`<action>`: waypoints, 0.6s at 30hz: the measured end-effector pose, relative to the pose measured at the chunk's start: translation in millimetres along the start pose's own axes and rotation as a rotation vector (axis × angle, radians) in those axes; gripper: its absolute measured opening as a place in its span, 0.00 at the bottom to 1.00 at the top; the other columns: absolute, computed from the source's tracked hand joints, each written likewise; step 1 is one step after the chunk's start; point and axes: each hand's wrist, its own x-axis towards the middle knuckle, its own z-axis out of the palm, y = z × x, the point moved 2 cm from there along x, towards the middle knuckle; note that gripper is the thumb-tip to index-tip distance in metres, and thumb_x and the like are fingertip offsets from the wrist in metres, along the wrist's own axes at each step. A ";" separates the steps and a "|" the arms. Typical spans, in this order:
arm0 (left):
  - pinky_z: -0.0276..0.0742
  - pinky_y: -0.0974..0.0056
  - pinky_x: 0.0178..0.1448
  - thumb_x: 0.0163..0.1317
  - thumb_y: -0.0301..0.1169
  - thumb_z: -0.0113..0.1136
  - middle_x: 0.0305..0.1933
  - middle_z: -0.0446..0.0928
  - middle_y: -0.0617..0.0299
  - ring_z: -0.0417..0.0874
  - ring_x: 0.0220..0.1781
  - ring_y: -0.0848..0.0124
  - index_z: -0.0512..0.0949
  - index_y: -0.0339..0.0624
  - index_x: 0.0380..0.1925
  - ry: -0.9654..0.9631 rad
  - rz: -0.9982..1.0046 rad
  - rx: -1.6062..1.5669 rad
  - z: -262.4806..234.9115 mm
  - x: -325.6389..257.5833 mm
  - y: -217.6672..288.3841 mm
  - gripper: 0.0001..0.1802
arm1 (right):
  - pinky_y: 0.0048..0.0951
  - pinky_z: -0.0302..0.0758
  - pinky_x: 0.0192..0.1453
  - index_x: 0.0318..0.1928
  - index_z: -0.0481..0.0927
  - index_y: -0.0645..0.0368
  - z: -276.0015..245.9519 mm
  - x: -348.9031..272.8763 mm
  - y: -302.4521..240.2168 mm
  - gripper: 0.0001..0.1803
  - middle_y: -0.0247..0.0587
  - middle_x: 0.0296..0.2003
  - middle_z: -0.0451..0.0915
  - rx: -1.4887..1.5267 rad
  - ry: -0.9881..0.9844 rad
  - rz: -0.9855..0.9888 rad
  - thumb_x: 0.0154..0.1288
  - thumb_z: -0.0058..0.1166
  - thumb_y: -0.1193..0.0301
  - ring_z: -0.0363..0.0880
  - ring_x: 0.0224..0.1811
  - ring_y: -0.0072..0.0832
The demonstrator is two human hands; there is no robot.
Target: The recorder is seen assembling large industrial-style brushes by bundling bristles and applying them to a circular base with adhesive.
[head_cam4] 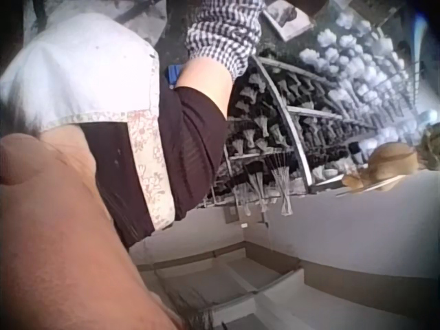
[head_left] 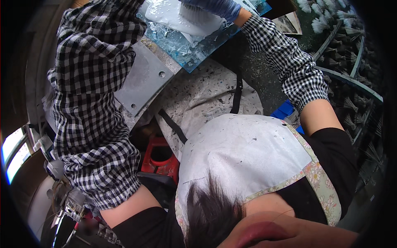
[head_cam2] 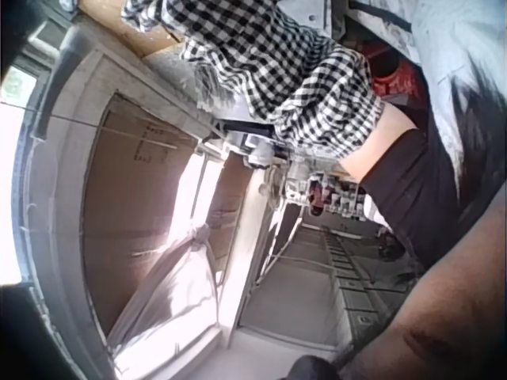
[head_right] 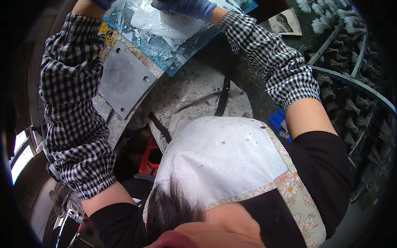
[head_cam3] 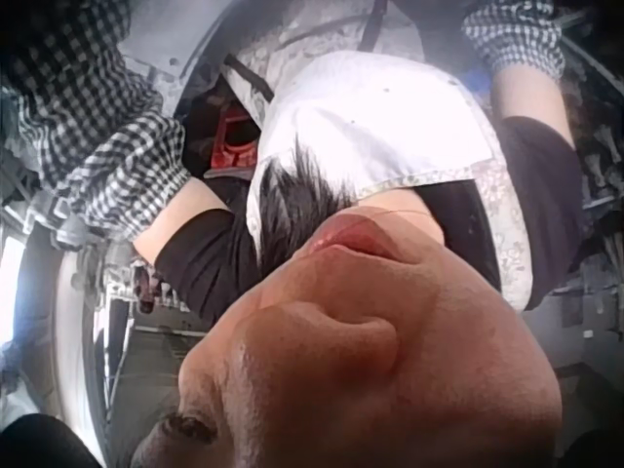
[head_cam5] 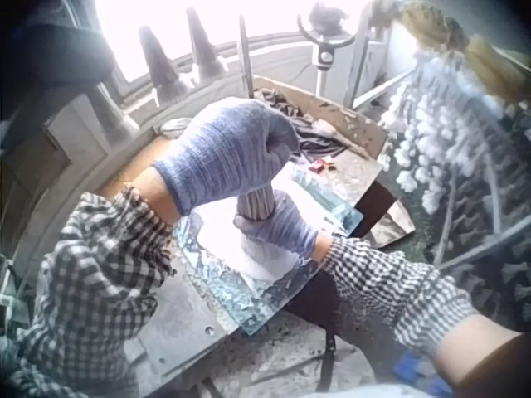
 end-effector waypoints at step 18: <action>0.88 0.60 0.45 0.63 0.29 0.60 0.33 0.89 0.57 0.90 0.34 0.62 0.90 0.47 0.34 -0.001 -0.026 -0.047 0.0 -0.4 -2.1 0.10 | 0.35 0.80 0.39 0.38 0.82 0.56 8.1 3.8 4.4 0.15 0.36 0.30 0.84 -0.070 0.007 0.044 0.60 0.70 0.60 0.84 0.32 0.28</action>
